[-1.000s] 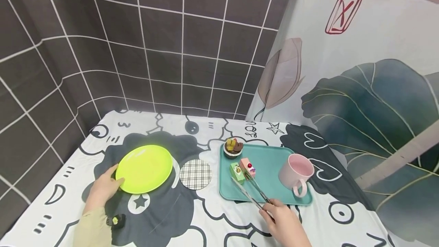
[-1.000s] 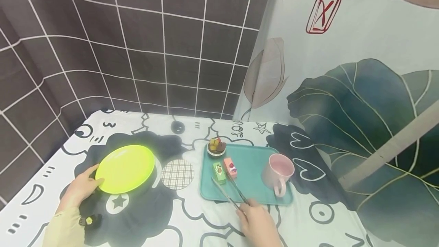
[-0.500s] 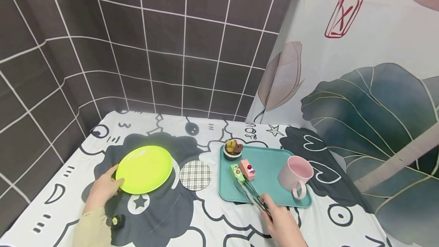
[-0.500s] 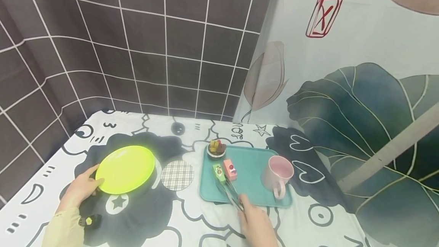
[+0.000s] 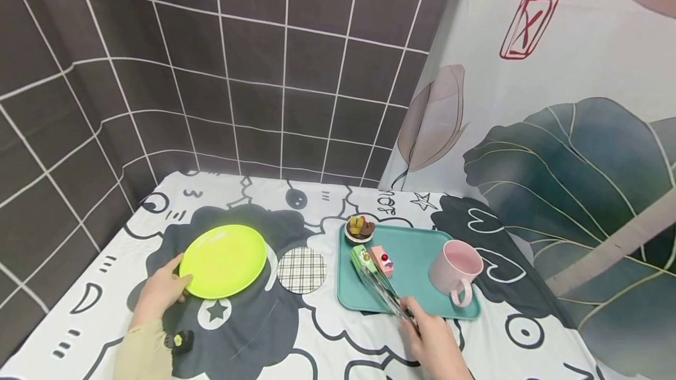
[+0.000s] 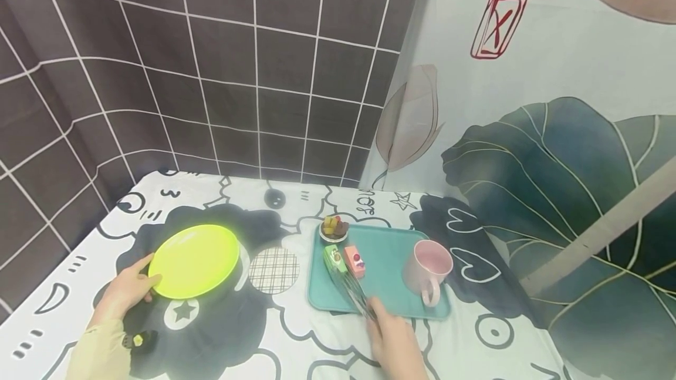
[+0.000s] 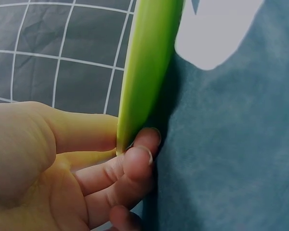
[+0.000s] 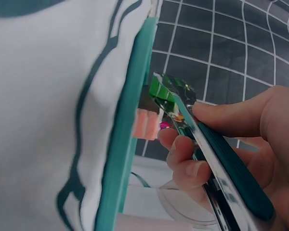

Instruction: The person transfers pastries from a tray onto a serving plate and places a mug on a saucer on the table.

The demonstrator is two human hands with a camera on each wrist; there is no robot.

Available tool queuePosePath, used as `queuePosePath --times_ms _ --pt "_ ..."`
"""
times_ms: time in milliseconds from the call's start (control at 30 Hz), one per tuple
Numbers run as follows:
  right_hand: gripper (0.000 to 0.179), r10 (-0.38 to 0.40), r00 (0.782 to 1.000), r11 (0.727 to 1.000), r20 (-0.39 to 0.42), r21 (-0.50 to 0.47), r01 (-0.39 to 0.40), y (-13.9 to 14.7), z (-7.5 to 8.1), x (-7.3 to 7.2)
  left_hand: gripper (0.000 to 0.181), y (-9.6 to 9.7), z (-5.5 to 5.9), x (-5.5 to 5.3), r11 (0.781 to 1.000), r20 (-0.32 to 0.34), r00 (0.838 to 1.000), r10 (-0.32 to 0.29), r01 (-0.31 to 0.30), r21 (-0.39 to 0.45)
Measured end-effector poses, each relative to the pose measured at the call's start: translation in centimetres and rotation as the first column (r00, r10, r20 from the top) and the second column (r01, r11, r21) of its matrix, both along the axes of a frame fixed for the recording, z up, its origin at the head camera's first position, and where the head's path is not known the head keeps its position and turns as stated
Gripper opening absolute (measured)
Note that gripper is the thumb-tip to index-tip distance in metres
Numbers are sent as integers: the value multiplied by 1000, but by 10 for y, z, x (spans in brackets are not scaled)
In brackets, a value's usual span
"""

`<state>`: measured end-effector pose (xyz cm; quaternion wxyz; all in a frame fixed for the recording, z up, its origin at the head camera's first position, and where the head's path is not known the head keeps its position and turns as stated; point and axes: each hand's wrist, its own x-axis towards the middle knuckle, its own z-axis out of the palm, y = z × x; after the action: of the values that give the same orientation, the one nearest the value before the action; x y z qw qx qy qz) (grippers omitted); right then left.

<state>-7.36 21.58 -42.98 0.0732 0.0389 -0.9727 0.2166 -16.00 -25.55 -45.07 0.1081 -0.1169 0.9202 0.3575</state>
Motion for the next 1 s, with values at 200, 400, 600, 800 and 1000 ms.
queuePosePath --times_ms 200,400,600,800,1000 --pt "26 36 993 999 -109 16 -34 -3 2 -5 65 0 -2 -1 1000 -11 1000 -4 4 -12" --pt "25 42 997 999 -66 -4 -42 -11 6 -12 65 0 -5 1 1000 -5 1000 5 -5 -10" --pt "22 94 989 994 -110 -38 -99 -22 10 -19 64 1 -4 4 1000 -2 1000 25 -25 13" --pt "24 164 973 984 -164 -44 -174 -35 13 -24 64 2 -5 4 998 -10 999 43 -42 35" --pt "24 208 961 974 -180 -48 -220 -48 12 -32 65 3 -4 4 998 -17 999 45 -44 43"
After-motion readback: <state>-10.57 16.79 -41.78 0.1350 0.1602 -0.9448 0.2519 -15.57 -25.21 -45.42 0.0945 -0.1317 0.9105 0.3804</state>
